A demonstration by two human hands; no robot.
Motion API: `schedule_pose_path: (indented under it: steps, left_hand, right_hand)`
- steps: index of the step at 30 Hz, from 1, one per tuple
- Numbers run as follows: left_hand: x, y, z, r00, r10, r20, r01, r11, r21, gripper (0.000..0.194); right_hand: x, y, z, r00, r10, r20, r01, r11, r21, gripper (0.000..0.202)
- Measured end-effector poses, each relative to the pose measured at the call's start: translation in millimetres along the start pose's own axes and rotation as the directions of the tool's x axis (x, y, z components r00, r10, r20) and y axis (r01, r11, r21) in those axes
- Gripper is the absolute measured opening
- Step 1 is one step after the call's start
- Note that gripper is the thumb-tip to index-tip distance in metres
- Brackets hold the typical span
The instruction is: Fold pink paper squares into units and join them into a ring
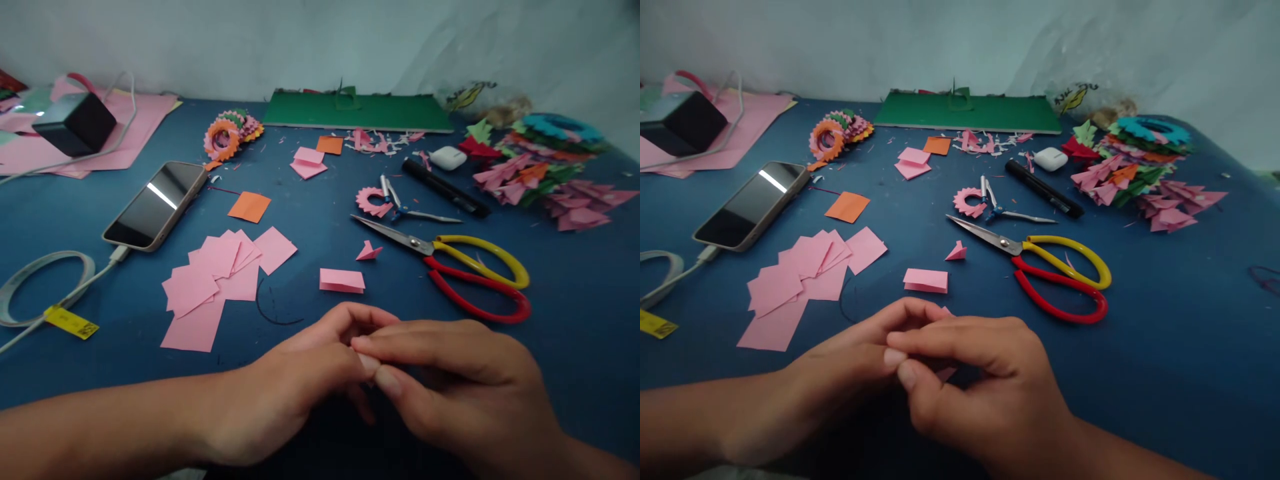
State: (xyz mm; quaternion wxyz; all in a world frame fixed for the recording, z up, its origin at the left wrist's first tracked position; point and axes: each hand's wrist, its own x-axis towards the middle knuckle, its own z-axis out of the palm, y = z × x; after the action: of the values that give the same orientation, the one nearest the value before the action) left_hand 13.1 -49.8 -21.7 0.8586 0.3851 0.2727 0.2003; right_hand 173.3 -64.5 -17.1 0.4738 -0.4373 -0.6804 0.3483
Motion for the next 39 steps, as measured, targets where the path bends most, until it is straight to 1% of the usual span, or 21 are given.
schedule_pose_path:
  steps: [2, 3, 4, 5, 6, 8, 9, 11, 14, 16, 19, 24, 29, 36, 39]
  left_hand:
    - [-1.7, 0.9, -0.9, 0.995, 0.08, -0.056, -0.071, 0.985, 0.157, 0.024]
    - [-2.8, 0.9, -1.6, 0.987, 0.151, -0.062, -0.13, 0.957, 0.26, 0.024]
    - [-3.8, 0.8, -2.4, 0.971, 0.236, -0.048, -0.203, 0.908, 0.367, 0.025]
    - [-4.7, 0.7, -3.2, 0.946, 0.325, -0.019, -0.279, 0.84, 0.465, 0.026]
    - [-5.3, 0.6, -4.1, 0.912, 0.41, 0.025, -0.357, 0.76, 0.544, 0.027]
    - [-5.8, 0.8, -5.7, 0.843, 0.529, 0.101, -0.465, 0.62, 0.632, 0.028]
    - [-5.7, 1.1, -6.4, 0.818, 0.563, 0.118, -0.493, 0.579, 0.649, 0.029]
    - [-5.2, 1.7, -7.1, 0.788, 0.604, 0.12, -0.516, 0.541, 0.664, 0.03]
    - [-4.8, 2.5, -7.2, 0.765, 0.637, 0.096, -0.526, 0.532, 0.664, 0.027]
    - [-5.1, 2.8, -7.1, 0.767, 0.634, 0.093, -0.522, 0.534, 0.665, 0.022]
    - [-6.1, 2.3, -7.4, 0.772, 0.628, 0.095, -0.515, 0.533, 0.671, 0.02]
    - [-4.9, 1.1, -7.6, 0.766, 0.634, 0.105, -0.522, 0.519, 0.676, 0.022]
    - [-6.5, 0.6, -6.8, 0.774, 0.627, 0.088, -0.509, 0.533, 0.676, 0.022]
    - [-8.4, 0.1, -6.3, 0.766, 0.632, 0.113, -0.526, 0.517, 0.675, 0.02]
    - [-6.4, -1.5, -7.7, 0.764, 0.637, 0.107, -0.532, 0.527, 0.662, 0.022]
  right_hand:
    - [-1.1, 0.8, -2.0, 0.993, 0.107, 0.042, -0.109, 0.993, 0.04, 0.023]
    - [-1.9, 1.2, -3.2, 0.986, 0.156, 0.066, -0.16, 0.985, 0.06, 0.02]
    - [-2.7, 1.6, -4.3, 0.978, 0.193, 0.084, -0.2, 0.977, 0.077, 0.017]
    - [-3.4, 1.9, -5.4, 0.97, 0.22, 0.101, -0.229, 0.969, 0.088, 0.013]
    - [-4.0, 2.0, -6.3, 0.966, 0.232, 0.112, -0.243, 0.965, 0.094, 0.011]
    - [-4.6, 1.6, -7.7, 0.963, 0.244, 0.116, -0.255, 0.963, 0.092, 0.01]
    - [-4.7, 1.2, -8.0, 0.962, 0.249, 0.108, -0.259, 0.961, 0.094, 0.011]
    - [-4.7, 0.4, -8.3, 0.966, 0.245, 0.086, -0.255, 0.959, 0.128, 0.011]
    - [-5.2, 0.3, -8.4, 0.981, 0.196, 0.013, -0.194, 0.962, 0.191, 0.012]
    - [-5.9, 1.0, -8.5, 0.986, 0.164, -0.017, -0.157, 0.965, 0.209, 0.016]
    - [-6.4, 2.2, -8.8, 0.993, 0.116, -0.004, -0.112, 0.968, 0.223, 0.017]
    - [-6.2, 1.9, -10.7, 0.999, 0.044, -0.004, -0.042, 0.978, 0.206, 0.016]
    - [-6.5, 0.3, -11.7, 1.0, 0.029, -0.003, -0.028, 0.979, 0.201, 0.016]
    - [-6.9, -0.9, -11.9, 1.0, 0.028, 0.006, -0.029, 0.981, 0.193, 0.016]
    - [-7.1, -1.5, -12.0, 0.997, 0.079, 0.004, -0.078, 0.975, 0.21, 0.014]
